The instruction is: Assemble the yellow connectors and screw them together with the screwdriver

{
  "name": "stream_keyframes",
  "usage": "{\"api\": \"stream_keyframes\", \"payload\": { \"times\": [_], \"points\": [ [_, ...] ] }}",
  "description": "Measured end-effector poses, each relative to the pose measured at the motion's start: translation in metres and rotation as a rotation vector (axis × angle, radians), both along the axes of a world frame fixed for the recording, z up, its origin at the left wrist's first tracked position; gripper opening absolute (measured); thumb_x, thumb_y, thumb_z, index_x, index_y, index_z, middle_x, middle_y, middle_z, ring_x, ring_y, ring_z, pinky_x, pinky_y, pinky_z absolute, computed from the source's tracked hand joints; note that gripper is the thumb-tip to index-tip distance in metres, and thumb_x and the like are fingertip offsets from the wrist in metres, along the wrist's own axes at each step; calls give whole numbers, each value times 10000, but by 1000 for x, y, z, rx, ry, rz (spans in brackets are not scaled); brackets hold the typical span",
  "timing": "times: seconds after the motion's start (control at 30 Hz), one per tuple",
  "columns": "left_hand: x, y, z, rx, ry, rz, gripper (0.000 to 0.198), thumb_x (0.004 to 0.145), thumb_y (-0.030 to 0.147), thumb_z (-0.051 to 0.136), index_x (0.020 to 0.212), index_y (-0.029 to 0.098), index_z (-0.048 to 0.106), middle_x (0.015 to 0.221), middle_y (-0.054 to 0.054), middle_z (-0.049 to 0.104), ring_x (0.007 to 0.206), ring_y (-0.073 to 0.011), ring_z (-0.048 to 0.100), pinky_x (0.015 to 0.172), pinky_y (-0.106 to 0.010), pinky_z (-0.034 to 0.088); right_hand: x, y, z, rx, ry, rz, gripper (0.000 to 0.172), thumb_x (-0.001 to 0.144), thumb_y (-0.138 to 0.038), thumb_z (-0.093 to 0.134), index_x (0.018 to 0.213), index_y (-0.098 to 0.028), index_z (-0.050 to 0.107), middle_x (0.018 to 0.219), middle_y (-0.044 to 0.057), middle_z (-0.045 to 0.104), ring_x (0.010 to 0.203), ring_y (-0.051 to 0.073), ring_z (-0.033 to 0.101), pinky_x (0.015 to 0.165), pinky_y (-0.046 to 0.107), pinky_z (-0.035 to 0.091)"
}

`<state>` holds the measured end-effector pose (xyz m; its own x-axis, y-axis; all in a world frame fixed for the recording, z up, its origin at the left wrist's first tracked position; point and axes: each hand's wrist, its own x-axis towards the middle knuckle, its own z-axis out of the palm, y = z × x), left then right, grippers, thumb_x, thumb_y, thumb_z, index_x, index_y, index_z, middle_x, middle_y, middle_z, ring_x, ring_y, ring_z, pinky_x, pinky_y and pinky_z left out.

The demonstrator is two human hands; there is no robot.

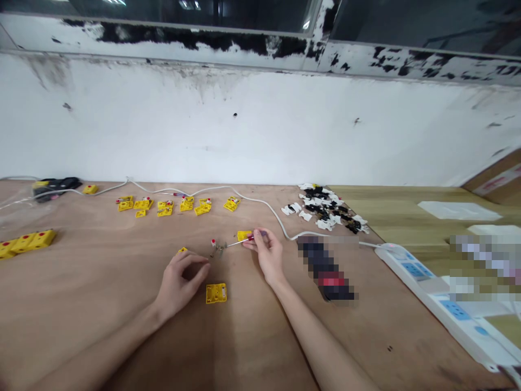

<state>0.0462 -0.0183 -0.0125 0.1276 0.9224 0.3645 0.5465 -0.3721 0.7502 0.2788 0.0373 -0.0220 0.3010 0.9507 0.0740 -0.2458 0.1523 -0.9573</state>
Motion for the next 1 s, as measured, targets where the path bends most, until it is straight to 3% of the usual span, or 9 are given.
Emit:
{"api": "stream_keyframes", "payload": {
  "times": [0.2, 0.33, 0.53, 0.73, 1.0],
  "points": [
    [-9, 12, 1, -62, -67, 91, 133, 893, 255, 584, 898, 228, 714, 840, -24, 681, 783, -180, 614, 739, -323, 481, -1, 0, 2, -16, 13, -8, 404, 723, -492, 826, 906, -178, 650, 784, 14, 748, 650, 170, 734, 699, 346, 665],
    [-8, 10, 3, 12, 0, 81, 142, 903, 267, 580, 917, 231, 717, 773, -22, 647, 762, -192, 574, 732, -337, 460, -1, -4, 9, -4, 66, -3, 393, 709, -481, 843, 879, -180, 657, 783, 14, 746, 657, 170, 739, 712, 325, 656],
    [-7, 7, 4, 48, 54, -3, 176, 883, 247, 631, 1042, 256, 706, 977, -43, 679, 940, -221, 599, 878, -389, 456, -8, -15, 19, -52, 213, 104, 354, 703, -431, 863, 871, -181, 677, 796, 13, 743, 661, 167, 731, 694, 328, 650],
    [-7, 6, 5, 21, 56, -167, 301, 880, 307, 686, 1180, 283, 683, 1104, -43, 681, 1048, -226, 592, 958, -403, 440, -20, -25, 22, -90, 259, 212, 326, 730, -419, 849, 890, -189, 682, 781, 13, 740, 685, 157, 724, 685, 299, 640],
    [-5, 8, 4, 48, 20, -227, 101, 918, 262, 649, 906, 250, 750, 960, -36, 715, 905, -191, 629, 869, -375, 450, -25, -29, 22, -94, 197, 239, 338, 743, -443, 834, 903, -187, 681, 778, 19, 734, 686, 169, 729, 675, 309, 643]
  ]
}}
